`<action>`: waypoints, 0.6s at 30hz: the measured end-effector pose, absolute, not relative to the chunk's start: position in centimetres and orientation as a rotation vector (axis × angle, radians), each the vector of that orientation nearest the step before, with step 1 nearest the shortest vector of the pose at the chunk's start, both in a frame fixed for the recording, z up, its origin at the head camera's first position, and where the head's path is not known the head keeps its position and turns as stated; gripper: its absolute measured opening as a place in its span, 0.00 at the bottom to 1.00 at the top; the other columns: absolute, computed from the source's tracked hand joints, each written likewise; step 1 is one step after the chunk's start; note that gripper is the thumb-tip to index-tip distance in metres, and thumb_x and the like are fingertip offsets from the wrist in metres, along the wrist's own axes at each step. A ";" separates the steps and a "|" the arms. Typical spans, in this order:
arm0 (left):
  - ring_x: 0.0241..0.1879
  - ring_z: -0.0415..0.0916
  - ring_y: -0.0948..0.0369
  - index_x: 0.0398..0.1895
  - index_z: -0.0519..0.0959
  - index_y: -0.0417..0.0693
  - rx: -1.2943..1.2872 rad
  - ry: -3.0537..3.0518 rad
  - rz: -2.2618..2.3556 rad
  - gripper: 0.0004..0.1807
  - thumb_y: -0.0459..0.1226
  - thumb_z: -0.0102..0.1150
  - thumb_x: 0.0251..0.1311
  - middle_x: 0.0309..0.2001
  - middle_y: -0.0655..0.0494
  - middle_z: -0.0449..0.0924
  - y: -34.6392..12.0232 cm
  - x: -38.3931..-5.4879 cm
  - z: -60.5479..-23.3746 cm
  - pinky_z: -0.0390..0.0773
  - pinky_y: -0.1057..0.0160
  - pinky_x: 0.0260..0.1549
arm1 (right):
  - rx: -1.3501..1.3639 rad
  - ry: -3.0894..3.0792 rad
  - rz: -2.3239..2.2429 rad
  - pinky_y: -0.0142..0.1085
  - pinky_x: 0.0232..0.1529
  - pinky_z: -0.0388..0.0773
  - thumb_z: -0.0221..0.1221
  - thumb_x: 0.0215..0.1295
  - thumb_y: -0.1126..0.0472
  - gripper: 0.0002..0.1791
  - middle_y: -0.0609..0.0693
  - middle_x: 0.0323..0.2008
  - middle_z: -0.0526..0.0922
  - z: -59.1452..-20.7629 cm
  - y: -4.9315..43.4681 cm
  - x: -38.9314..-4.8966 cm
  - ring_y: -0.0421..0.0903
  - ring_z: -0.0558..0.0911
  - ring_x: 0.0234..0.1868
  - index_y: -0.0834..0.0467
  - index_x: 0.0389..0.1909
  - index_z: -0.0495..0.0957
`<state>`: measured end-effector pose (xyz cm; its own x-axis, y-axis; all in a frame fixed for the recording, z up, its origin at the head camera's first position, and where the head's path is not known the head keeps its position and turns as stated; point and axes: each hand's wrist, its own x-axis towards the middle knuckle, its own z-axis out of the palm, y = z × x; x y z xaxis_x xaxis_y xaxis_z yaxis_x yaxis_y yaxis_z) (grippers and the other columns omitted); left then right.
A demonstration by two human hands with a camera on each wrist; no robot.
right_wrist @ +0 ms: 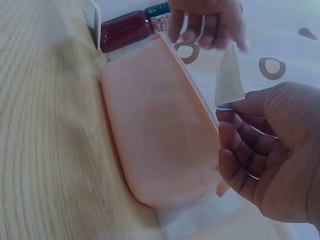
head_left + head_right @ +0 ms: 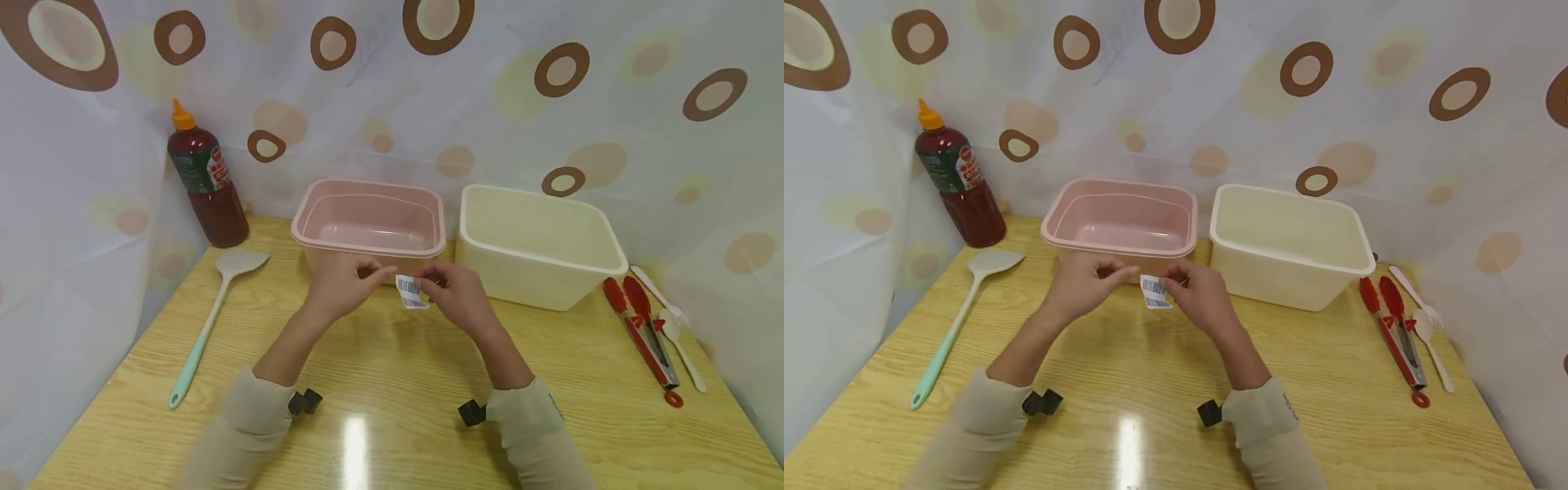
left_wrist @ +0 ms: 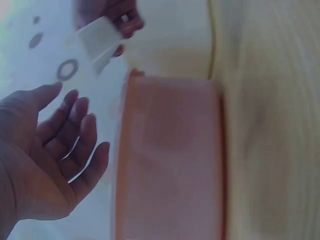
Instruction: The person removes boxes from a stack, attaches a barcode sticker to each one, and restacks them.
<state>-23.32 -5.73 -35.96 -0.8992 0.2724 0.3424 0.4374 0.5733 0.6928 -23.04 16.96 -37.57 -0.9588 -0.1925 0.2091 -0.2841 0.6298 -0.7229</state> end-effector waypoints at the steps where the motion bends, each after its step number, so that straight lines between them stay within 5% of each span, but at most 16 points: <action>1: 0.29 0.78 0.65 0.34 0.90 0.55 -0.612 -2.656 -1.224 0.16 0.54 0.63 0.66 0.28 0.62 0.86 -5.4 -23.3 -36.3 0.77 0.63 0.31 | 0.394 -2.729 1.242 0.35 0.31 0.80 0.62 0.71 0.61 0.05 0.53 0.37 0.87 -37.5 17.0 -23.0 0.45 0.82 0.30 0.58 0.41 0.84; 9: 0.37 0.84 0.63 0.43 0.90 0.51 -0.673 -2.786 -1.374 0.13 0.47 0.67 0.64 0.39 0.59 0.90 -4.3 -23.5 -37.6 0.81 0.64 0.36 | 0.362 -2.709 1.257 0.34 0.32 0.81 0.62 0.71 0.60 0.06 0.53 0.38 0.87 -37.3 16.9 -22.8 0.45 0.82 0.31 0.58 0.42 0.83; 18: 0.34 0.82 0.63 0.47 0.88 0.43 -0.729 -2.786 -1.565 0.12 0.38 0.65 0.65 0.41 0.51 0.90 -4.3 -23.8 -37.6 0.79 0.67 0.33 | 0.325 -2.706 1.289 0.36 0.32 0.82 0.62 0.71 0.59 0.08 0.53 0.37 0.87 -37.4 16.8 -22.9 0.46 0.81 0.30 0.58 0.46 0.82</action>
<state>-23.79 -4.26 -37.57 -0.8922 0.4412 0.0962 0.3116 0.4475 0.8382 -22.85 16.85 -37.38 -0.9689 -0.1391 0.2048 -0.2467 0.6127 -0.7508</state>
